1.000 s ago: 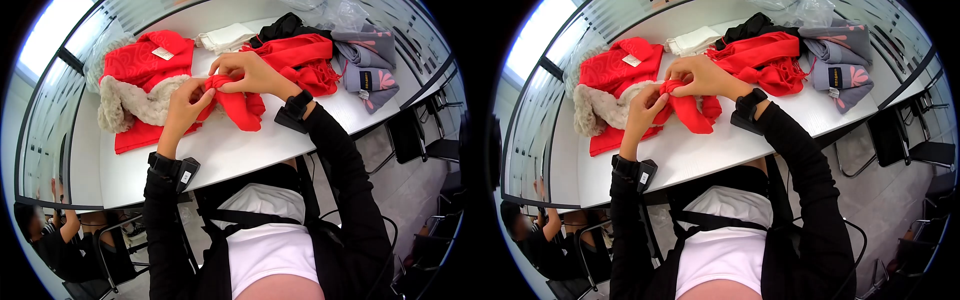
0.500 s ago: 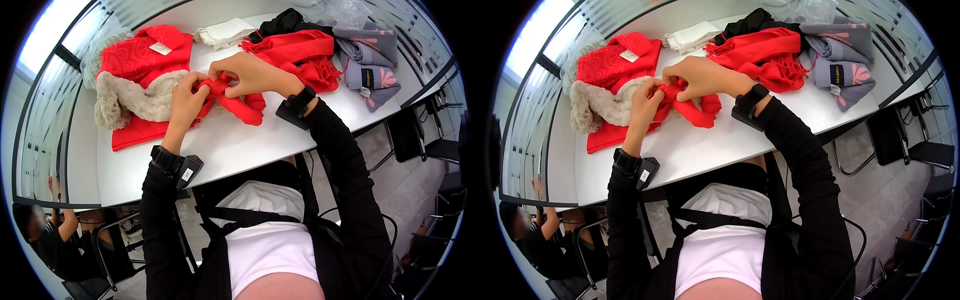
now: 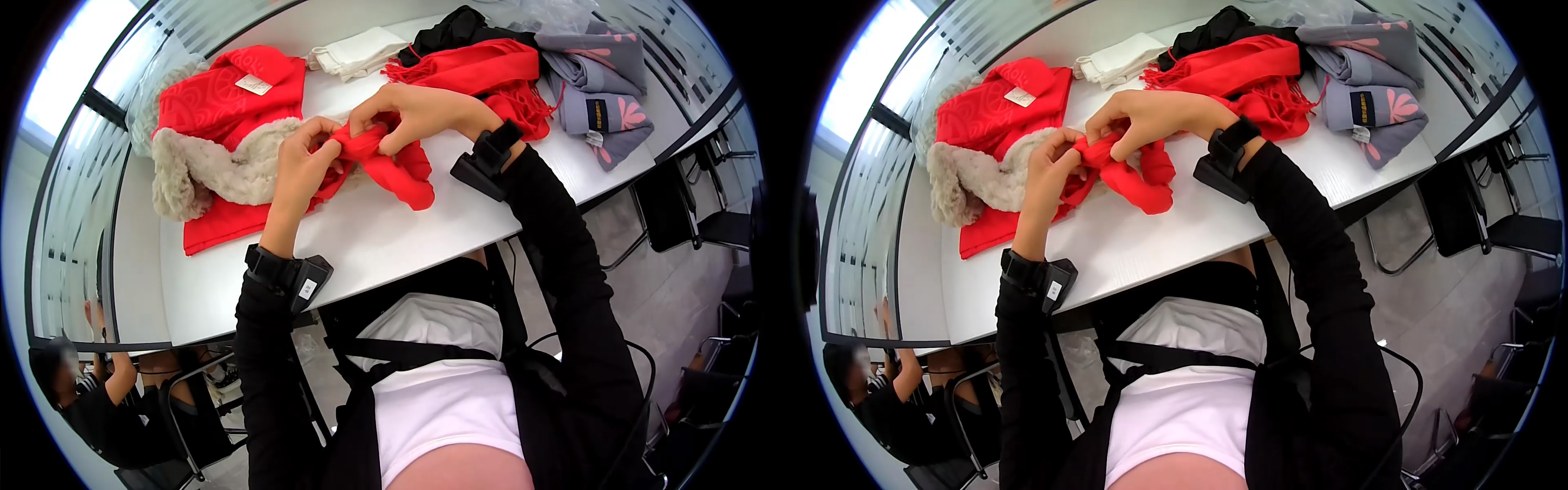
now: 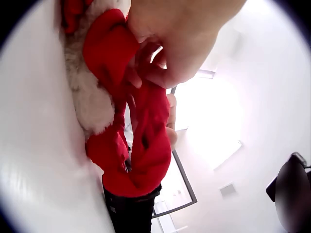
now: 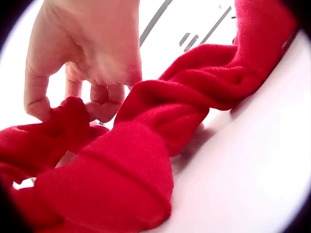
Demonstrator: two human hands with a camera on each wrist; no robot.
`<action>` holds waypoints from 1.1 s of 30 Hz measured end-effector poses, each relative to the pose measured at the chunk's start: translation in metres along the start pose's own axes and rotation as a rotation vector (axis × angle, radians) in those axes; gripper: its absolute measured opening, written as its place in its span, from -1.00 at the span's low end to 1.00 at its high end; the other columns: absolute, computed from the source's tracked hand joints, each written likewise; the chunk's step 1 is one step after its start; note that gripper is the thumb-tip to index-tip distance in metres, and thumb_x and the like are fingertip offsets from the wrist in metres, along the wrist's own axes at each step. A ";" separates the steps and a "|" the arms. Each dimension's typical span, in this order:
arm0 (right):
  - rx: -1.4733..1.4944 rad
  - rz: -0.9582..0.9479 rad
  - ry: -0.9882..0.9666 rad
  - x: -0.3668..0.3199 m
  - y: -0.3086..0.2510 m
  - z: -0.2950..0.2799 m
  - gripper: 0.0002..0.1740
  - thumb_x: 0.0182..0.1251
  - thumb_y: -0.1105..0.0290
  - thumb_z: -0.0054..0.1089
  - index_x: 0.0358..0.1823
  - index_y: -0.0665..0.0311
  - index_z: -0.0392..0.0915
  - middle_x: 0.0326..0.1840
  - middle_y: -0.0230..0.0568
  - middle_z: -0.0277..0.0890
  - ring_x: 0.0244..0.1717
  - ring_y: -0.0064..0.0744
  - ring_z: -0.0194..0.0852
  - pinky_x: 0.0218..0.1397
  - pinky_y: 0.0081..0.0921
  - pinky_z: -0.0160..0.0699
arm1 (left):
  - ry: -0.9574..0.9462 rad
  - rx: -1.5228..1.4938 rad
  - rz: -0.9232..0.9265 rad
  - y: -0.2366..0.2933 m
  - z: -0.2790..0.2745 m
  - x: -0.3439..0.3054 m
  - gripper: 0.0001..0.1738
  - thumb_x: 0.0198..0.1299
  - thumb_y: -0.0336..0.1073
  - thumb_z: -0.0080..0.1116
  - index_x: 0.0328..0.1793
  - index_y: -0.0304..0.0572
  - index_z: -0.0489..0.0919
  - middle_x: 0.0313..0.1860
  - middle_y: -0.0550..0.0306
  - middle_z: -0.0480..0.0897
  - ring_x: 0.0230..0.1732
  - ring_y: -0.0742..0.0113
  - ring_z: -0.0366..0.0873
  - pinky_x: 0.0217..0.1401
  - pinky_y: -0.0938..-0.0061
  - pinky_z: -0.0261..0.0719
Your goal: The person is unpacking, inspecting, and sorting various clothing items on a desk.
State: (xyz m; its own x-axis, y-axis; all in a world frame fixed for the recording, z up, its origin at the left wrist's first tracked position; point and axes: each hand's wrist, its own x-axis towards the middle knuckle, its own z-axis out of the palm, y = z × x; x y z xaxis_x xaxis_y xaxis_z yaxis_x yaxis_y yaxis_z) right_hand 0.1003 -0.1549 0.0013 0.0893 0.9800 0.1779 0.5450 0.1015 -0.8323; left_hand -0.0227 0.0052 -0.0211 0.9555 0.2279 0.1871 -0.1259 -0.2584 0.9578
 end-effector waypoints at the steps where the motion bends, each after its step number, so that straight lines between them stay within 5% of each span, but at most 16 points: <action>1: 0.037 -0.002 -0.016 -0.001 0.001 0.000 -0.77 -0.24 0.52 0.06 -0.42 0.37 0.44 -0.57 -0.41 0.28 -0.47 -0.64 0.18 -0.35 -0.69 0.23 | 0.010 -0.036 -0.003 0.003 0.002 -0.002 -0.88 0.04 -0.50 -0.06 -0.31 -0.36 0.48 -0.47 0.19 0.53 -0.55 0.57 0.41 -0.49 0.70 0.41; 5: 0.137 -0.067 0.020 -0.002 0.003 0.000 -0.76 -0.27 0.54 0.03 -0.42 0.36 0.40 -0.45 -0.38 0.30 -0.39 -0.58 0.21 -0.28 -0.67 0.25 | 0.012 -0.176 -0.035 0.009 -0.001 -0.002 -0.87 0.07 -0.50 -0.11 -0.28 -0.36 0.46 -0.42 0.19 0.52 -0.52 0.56 0.42 -0.49 0.71 0.41; 8: -0.080 -0.302 0.179 -0.001 0.003 0.002 -0.74 -0.29 0.53 0.07 -0.42 0.36 0.38 -0.40 -0.36 0.30 -0.38 -0.48 0.23 -0.28 -0.63 0.28 | -0.023 -0.105 -0.087 0.006 -0.005 -0.001 -0.86 0.06 -0.46 -0.09 -0.27 -0.34 0.45 -0.45 0.20 0.50 -0.52 0.54 0.43 -0.46 0.67 0.41; 11: -0.399 -0.182 0.255 -0.001 0.003 0.001 -0.72 -0.30 0.49 0.15 -0.44 0.35 0.37 -0.34 -0.31 0.31 -0.35 -0.37 0.27 -0.28 -0.57 0.30 | -0.035 0.226 -0.085 0.004 -0.001 -0.002 -0.82 0.01 -0.39 -0.01 -0.26 -0.32 0.44 -0.49 0.17 0.48 -0.54 0.51 0.43 -0.43 0.59 0.41; 14: -0.704 -0.216 0.319 0.006 0.008 0.013 -0.68 -0.26 0.44 0.22 -0.41 0.32 0.35 -0.24 -0.27 0.32 -0.27 -0.29 0.31 -0.26 -0.49 0.33 | -0.029 0.229 -0.060 -0.005 0.002 -0.001 -0.81 0.01 -0.37 0.01 -0.27 -0.34 0.44 -0.50 0.16 0.49 -0.55 0.48 0.45 -0.43 0.58 0.42; 24: -0.411 -0.493 0.306 0.008 -0.010 0.019 -0.71 -0.28 0.53 0.12 -0.37 0.30 0.40 -0.30 -0.31 0.37 -0.22 -0.28 0.27 -0.25 -0.50 0.34 | 0.247 0.191 0.153 -0.019 -0.027 0.018 -0.86 0.11 -0.41 -0.08 -0.40 -0.34 0.45 -0.63 0.22 0.44 -0.64 0.56 0.41 -0.59 0.61 0.40; 27: -0.373 -0.302 0.205 0.000 -0.014 0.013 -0.75 -0.25 0.47 0.16 -0.45 0.34 0.35 -0.47 -0.24 0.36 -0.38 -0.36 0.29 -0.42 -0.56 0.31 | 0.299 0.120 0.027 -0.005 -0.023 0.012 -0.85 0.10 -0.38 -0.02 -0.41 -0.33 0.46 -0.64 0.17 0.44 -0.59 0.54 0.45 -0.51 0.56 0.38; 30: -0.474 -0.063 0.134 -0.002 -0.024 0.016 -0.75 -0.12 0.39 0.15 -0.48 0.36 0.29 -0.58 -0.20 0.31 -0.57 -0.40 0.24 -0.52 -0.57 0.27 | 0.403 0.659 0.387 -0.014 -0.024 0.013 -0.83 0.10 -0.34 0.04 -0.41 -0.33 0.49 -0.64 0.13 0.49 -0.59 0.51 0.46 -0.48 0.55 0.40; 33: -0.456 -0.041 0.110 0.002 -0.016 0.018 -0.73 -0.04 0.35 0.14 -0.47 0.36 0.28 -0.64 -0.21 0.28 -0.64 -0.42 0.21 -0.56 -0.58 0.24 | 0.393 0.562 0.320 -0.016 -0.025 0.014 -0.81 0.09 -0.31 0.08 -0.40 -0.32 0.50 -0.63 0.09 0.51 -0.60 0.48 0.47 -0.50 0.53 0.39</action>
State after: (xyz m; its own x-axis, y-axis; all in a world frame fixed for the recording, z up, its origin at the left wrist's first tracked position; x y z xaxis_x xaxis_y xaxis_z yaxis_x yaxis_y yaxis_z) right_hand 0.0762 -0.1518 0.0055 0.1346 0.9502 0.2812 0.8586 0.0299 -0.5118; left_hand -0.0136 0.0364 -0.0285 0.7167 0.3514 0.6023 -0.1259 -0.7843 0.6074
